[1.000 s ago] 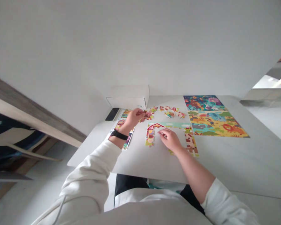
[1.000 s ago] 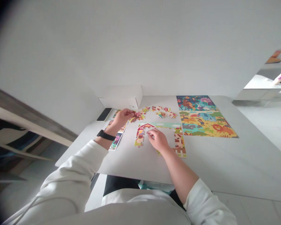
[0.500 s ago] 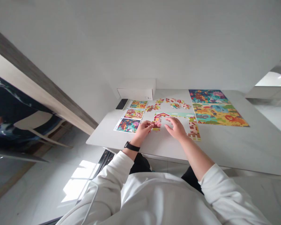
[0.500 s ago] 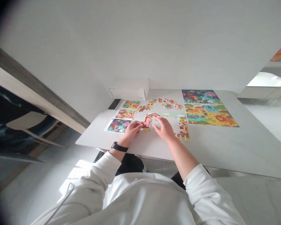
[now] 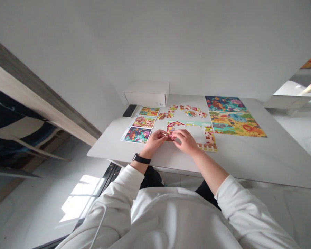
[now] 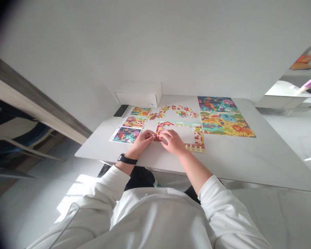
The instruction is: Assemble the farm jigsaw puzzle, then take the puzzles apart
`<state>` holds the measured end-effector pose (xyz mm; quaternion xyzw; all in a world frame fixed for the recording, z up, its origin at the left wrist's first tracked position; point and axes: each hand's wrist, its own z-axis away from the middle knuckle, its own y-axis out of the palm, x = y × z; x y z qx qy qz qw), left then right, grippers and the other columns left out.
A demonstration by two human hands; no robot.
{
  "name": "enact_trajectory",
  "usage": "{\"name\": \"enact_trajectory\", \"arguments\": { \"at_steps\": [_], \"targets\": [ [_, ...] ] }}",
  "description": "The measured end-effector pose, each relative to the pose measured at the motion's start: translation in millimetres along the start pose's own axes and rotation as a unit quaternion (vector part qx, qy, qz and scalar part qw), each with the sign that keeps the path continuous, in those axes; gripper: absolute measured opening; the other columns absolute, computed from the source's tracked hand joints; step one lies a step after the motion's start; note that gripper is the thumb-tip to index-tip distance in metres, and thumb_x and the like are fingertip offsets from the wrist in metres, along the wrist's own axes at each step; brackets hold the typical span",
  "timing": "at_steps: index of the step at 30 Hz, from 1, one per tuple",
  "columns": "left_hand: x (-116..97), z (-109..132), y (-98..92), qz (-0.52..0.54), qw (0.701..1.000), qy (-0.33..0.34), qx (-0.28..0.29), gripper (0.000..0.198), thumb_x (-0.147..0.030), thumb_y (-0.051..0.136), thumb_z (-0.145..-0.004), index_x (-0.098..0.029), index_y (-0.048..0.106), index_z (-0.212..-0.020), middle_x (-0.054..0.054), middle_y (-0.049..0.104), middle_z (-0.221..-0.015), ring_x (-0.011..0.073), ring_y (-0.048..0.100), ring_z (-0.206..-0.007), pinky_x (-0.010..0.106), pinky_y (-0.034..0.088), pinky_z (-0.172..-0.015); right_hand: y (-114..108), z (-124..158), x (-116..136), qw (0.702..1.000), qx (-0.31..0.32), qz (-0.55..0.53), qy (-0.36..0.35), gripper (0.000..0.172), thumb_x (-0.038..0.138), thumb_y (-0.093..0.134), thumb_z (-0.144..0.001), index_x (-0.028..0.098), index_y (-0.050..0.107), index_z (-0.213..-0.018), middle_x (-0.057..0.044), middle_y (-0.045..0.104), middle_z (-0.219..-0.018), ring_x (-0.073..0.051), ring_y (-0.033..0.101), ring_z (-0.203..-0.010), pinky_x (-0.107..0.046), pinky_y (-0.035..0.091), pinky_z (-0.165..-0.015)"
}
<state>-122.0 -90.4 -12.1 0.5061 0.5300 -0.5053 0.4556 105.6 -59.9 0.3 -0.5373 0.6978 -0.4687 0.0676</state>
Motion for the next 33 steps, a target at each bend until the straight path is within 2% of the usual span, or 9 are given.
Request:
{"name": "enact_trajectory", "arguments": {
  "at_steps": [3, 6, 9, 12, 14, 25, 33],
  "targets": [
    [3, -1, -3.8, -0.074, 0.996, 0.036, -0.046, 0.043, -0.057, 0.074, -0.087, -0.021, 0.067, -0.108, 0.004, 0.075, -0.088, 0.0175, 0.068, -0.076, 0.029, 0.05, -0.07, 2, 1, -2, 1.0, 0.026, -0.006, -0.006, 0.021, 0.018, 0.075, -0.092, 0.026, 0.075, -0.111, -0.009, 0.075, -0.124, -0.03, 0.064, -0.122, -0.05, 0.049, -0.111],
    [6, -1, -8.4, -0.185, 0.976, 0.064, -0.094, 0.03, -0.047, 0.07, -0.092, -0.021, 0.071, -0.107, 0.004, 0.075, -0.094, 0.0167, 0.065, -0.076, 0.03, 0.051, -0.071, 6, 2, -4, 0.998, 0.069, -0.003, -0.01, 0.018, 0.022, 0.078, -0.091, 0.026, 0.078, -0.108, -0.008, 0.077, -0.116, -0.029, 0.066, -0.113, -0.047, 0.05, -0.105],
    [6, -1, -11.1, -0.264, 0.953, 0.1, -0.109, 0.018, -0.034, 0.071, -0.091, -0.022, 0.072, -0.104, 0.004, 0.076, -0.101, 0.0188, 0.068, -0.089, 0.032, 0.055, -0.083, 10, 3, -6, 0.996, 0.086, 0.008, -0.021, 0.014, 0.025, 0.08, -0.09, 0.024, 0.08, -0.104, -0.008, 0.079, -0.109, -0.028, 0.067, -0.105, -0.045, 0.051, -0.1],
    [6, -2, -11.3, -0.306, 0.936, 0.147, -0.094, 0.014, -0.026, 0.074, -0.089, -0.023, 0.073, -0.103, 0.005, 0.076, -0.107, 0.0218, 0.07, -0.103, 0.037, 0.056, -0.099, 11, 4, -7, 0.995, 0.089, 0.009, -0.032, 0.013, 0.024, 0.081, -0.09, 0.025, 0.081, -0.103, -0.008, 0.08, -0.107, -0.028, 0.067, -0.102, -0.044, 0.051, -0.098],
    [7, -2, -10.7, -0.314, 0.933, 0.161, -0.073, 0.015, -0.024, 0.074, -0.089, -0.023, 0.073, -0.104, 0.005, 0.076, -0.109, 0.0225, 0.071, -0.107, 0.038, 0.056, -0.103, 10, 4, -7, 0.995, 0.092, 0.01, -0.036, 0.012, 0.024, 0.081, -0.09, 0.025, 0.082, -0.103, -0.007, 0.081, -0.106, -0.027, 0.067, -0.102, -0.044, 0.051, -0.097],
    [17, -3, -9.6, -0.343, 0.921, 0.182, 0.005, 0.028, -0.009, 0.076, -0.084, -0.022, 0.075, -0.109, 0.006, 0.08, -0.122, 0.0244, 0.073, -0.12, 0.042, 0.053, -0.113, 12, 4, -9, 0.993, 0.107, 0.021, -0.038, 0.01, 0.026, 0.083, -0.091, 0.025, 0.083, -0.101, -0.006, 0.081, -0.106, -0.027, 0.066, -0.101, -0.043, 0.05, -0.096],
    [16, -3, -9.9, -0.356, 0.917, 0.179, 0.011, 0.026, -0.01, 0.076, -0.086, -0.022, 0.076, -0.109, 0.008, 0.08, -0.122, 0.0258, 0.073, -0.12, 0.044, 0.053, -0.113, 15, 5, -11, 0.993, 0.116, 0.026, -0.029, 0.014, 0.025, 0.083, -0.091, 0.025, 0.083, -0.105, -0.007, 0.079, -0.109, -0.027, 0.064, -0.104, -0.043, 0.049, -0.096]
  ]
}}
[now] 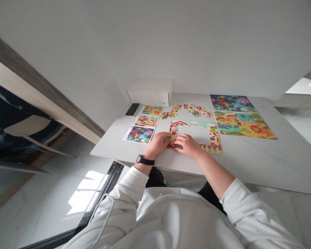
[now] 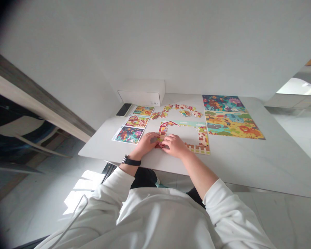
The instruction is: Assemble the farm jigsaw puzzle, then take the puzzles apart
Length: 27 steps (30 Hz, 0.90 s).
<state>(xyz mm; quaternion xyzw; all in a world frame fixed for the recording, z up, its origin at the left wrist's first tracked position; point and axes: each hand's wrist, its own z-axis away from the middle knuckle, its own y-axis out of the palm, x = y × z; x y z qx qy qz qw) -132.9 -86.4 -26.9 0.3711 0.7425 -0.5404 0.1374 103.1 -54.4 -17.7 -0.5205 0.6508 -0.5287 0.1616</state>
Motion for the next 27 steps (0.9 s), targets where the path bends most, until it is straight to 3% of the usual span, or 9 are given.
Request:
{"name": "enact_trajectory", "arguments": {
  "at_steps": [14, 27],
  "targets": [
    [7.8, -1.4, 4.4, -0.005, 1.0, 0.002, -0.004, 0.025, -0.012, 0.076, -0.085, -0.023, 0.076, -0.107, 0.007, 0.08, -0.122, 0.0266, 0.073, -0.119, 0.046, 0.053, -0.114, 2.0, -0.7, 0.0, 1.0, 0.001, 0.014, 0.003, 0.011, 0.023, 0.082, -0.091, 0.027, 0.085, -0.101, -0.006, 0.08, -0.104, -0.026, 0.064, -0.099, -0.041, 0.05, -0.095],
    [0.2, -1.4, -0.4, -0.003, 1.0, 0.0, 0.004, 0.028, -0.006, 0.065, -0.086, -0.023, 0.076, -0.105, 0.007, 0.08, -0.125, 0.0254, 0.072, -0.122, 0.047, 0.052, -0.117, 1.6, -1.4, 0.1, 1.0, 0.003, -0.001, 0.015, 0.014, 0.022, 0.083, -0.091, 0.028, 0.086, -0.102, -0.006, 0.08, -0.107, -0.026, 0.067, -0.1, -0.042, 0.052, -0.096]
  ]
}}
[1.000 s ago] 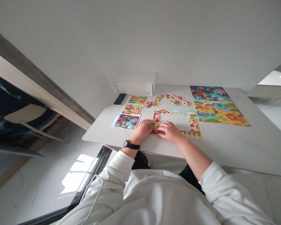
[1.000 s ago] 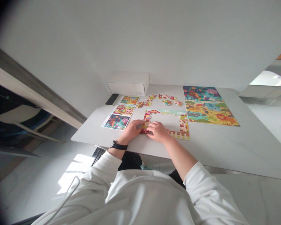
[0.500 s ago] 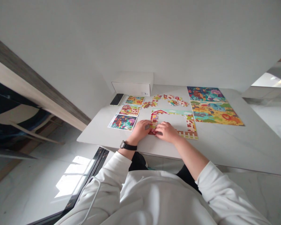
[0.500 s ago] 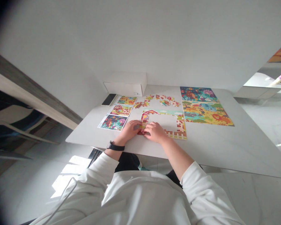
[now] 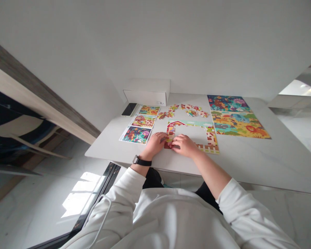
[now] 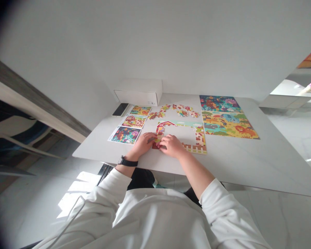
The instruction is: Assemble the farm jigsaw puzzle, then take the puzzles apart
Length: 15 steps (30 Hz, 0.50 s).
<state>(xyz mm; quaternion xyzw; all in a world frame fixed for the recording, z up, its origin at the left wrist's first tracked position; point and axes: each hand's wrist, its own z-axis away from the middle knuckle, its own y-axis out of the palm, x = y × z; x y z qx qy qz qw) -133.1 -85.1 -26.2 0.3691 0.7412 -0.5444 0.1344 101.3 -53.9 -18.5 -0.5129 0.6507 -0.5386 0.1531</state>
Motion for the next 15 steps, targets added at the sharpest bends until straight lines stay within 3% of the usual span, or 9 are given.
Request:
{"name": "enact_trajectory", "arguments": {
  "at_steps": [6, 15],
  "targets": [
    [1, 0, -0.3, -0.006, 1.0, -0.001, 0.006, 0.029, -0.005, 0.063, -0.087, -0.023, 0.077, -0.105, 0.007, 0.08, -0.123, 0.0248, 0.072, -0.122, 0.046, 0.052, -0.116, -2, 0, -4, 0.999, -0.036, -0.027, 0.014, 0.012, 0.026, 0.075, -0.098, 0.028, 0.086, -0.103, -0.006, 0.08, -0.105, -0.023, 0.068, -0.096, -0.042, 0.052, -0.096],
    [4, -1, 2.3, -0.016, 1.0, -0.004, 0.003, 0.022, -0.012, 0.072, -0.087, -0.022, 0.076, -0.106, 0.008, 0.079, -0.124, 0.0266, 0.072, -0.121, 0.047, 0.053, -0.114, -4, 3, -17, 0.993, -0.083, -0.026, 0.082, 0.019, 0.016, 0.067, -0.098, 0.025, 0.084, -0.099, -0.007, 0.081, -0.102, -0.024, 0.068, -0.096, -0.041, 0.053, -0.096]
  ]
}}
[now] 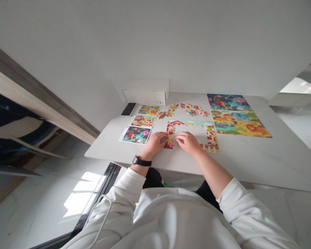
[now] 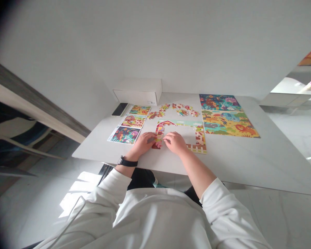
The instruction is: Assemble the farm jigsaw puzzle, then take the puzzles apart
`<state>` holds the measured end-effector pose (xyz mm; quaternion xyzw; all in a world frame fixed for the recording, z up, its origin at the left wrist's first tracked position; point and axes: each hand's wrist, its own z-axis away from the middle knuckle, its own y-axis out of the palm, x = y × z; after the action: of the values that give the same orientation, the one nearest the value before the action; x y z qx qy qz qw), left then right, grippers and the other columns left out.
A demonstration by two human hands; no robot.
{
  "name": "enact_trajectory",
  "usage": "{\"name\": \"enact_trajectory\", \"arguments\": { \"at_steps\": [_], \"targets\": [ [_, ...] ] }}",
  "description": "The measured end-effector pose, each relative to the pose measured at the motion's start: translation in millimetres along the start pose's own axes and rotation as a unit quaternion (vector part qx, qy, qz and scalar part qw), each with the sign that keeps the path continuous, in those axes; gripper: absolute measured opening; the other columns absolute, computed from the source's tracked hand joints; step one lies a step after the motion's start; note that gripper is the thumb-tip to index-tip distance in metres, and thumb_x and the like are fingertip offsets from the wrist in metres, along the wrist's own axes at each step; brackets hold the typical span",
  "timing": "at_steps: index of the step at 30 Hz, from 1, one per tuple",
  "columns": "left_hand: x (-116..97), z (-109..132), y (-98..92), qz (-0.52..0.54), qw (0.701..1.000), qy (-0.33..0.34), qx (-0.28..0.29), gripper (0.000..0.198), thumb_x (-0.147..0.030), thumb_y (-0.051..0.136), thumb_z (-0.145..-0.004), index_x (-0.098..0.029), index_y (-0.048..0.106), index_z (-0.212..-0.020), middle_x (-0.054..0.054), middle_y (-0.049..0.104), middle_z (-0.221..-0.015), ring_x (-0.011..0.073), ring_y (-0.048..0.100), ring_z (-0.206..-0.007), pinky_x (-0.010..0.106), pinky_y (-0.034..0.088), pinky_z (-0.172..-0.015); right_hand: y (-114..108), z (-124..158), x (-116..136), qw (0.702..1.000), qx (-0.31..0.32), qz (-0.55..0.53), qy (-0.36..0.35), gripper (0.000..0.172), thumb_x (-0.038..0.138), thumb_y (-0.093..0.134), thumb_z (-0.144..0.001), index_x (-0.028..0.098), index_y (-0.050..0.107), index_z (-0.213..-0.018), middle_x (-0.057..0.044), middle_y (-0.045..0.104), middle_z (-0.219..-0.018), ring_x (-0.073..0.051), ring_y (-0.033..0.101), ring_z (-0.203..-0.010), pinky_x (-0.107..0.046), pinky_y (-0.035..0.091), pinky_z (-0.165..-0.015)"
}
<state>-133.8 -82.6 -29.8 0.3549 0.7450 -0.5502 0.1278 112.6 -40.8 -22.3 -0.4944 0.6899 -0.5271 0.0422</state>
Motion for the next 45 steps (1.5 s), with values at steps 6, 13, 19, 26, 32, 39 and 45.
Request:
{"name": "enact_trajectory", "arguments": {
  "at_steps": [6, 13, 19, 26, 32, 39, 45],
  "targets": [
    [0, 0, -0.6, -0.001, 1.0, 0.003, 0.004, 0.023, -0.011, 0.074, -0.085, -0.022, 0.077, -0.105, 0.008, 0.08, -0.123, 0.0262, 0.072, -0.121, 0.046, 0.053, -0.114, -2, 0, -1, 1.0, -0.013, -0.003, 0.022, 0.018, 0.015, 0.068, -0.097, 0.026, 0.083, -0.098, -0.006, 0.08, -0.102, -0.025, 0.069, -0.097, -0.041, 0.054, -0.095],
    [0, -1, 0.3, -0.002, 1.0, 0.002, -0.001, 0.023, -0.012, 0.077, -0.084, -0.023, 0.078, -0.104, 0.007, 0.08, -0.119, 0.0261, 0.073, -0.119, 0.045, 0.054, -0.114, -8, 1, -6, 0.996, -0.06, -0.017, 0.071, 0.018, 0.02, 0.065, -0.098, 0.027, 0.081, -0.096, -0.005, 0.08, -0.102, -0.026, 0.071, -0.098, -0.041, 0.056, -0.095],
    [-1, -1, 0.6, 0.003, 1.0, 0.012, -0.005, 0.021, -0.015, 0.08, -0.083, -0.023, 0.078, -0.102, 0.008, 0.08, -0.122, 0.0265, 0.073, -0.12, 0.046, 0.053, -0.114, -12, 1, -8, 0.992, -0.082, -0.021, 0.091, 0.018, 0.02, 0.064, -0.097, 0.027, 0.08, -0.093, -0.005, 0.08, -0.101, -0.026, 0.072, -0.099, -0.041, 0.057, -0.094],
    [-5, -1, 0.6, -0.009, 1.0, 0.002, -0.004, 0.019, -0.016, 0.079, -0.084, -0.023, 0.078, -0.101, 0.008, 0.079, -0.12, 0.0261, 0.073, -0.118, 0.045, 0.054, -0.113, -19, 1, -13, 0.987, -0.111, -0.028, 0.109, 0.018, 0.021, 0.062, -0.097, 0.027, 0.079, -0.092, -0.006, 0.081, -0.1, -0.026, 0.074, -0.099, -0.04, 0.057, -0.093],
    [-1, -8, 1.7, -0.044, 0.999, -0.006, -0.001, 0.019, -0.018, 0.077, -0.083, -0.024, 0.079, -0.101, 0.007, 0.081, -0.112, 0.0279, 0.075, -0.109, 0.045, 0.056, -0.109, -21, 0, -13, 0.984, -0.136, -0.035, 0.11, 0.018, 0.023, 0.061, -0.095, 0.027, 0.078, -0.09, -0.006, 0.081, -0.097, -0.026, 0.074, -0.095, -0.039, 0.059, -0.09],
    [-1, -34, -21.1, -0.048, 0.998, -0.012, 0.032, 0.022, -0.017, 0.063, -0.092, -0.025, 0.079, -0.105, 0.006, 0.083, -0.112, 0.0269, 0.077, -0.107, 0.039, 0.059, -0.102, -25, -1, -16, 0.982, -0.141, -0.043, 0.116, 0.018, 0.022, 0.061, -0.095, 0.026, 0.078, -0.091, -0.005, 0.081, -0.098, -0.024, 0.074, -0.092, -0.038, 0.059, -0.089],
    [-6, -76, -39.5, -0.038, 0.997, -0.061, -0.025, 0.022, -0.025, 0.062, -0.096, -0.022, 0.08, -0.108, 0.006, 0.083, -0.1, 0.0221, 0.076, -0.089, 0.032, 0.059, -0.088, -28, -2, -16, 0.983, -0.132, -0.053, 0.118, 0.016, 0.021, 0.062, -0.096, 0.026, 0.077, -0.091, -0.005, 0.08, -0.097, -0.024, 0.074, -0.091, -0.037, 0.058, -0.088]
  ]
}}
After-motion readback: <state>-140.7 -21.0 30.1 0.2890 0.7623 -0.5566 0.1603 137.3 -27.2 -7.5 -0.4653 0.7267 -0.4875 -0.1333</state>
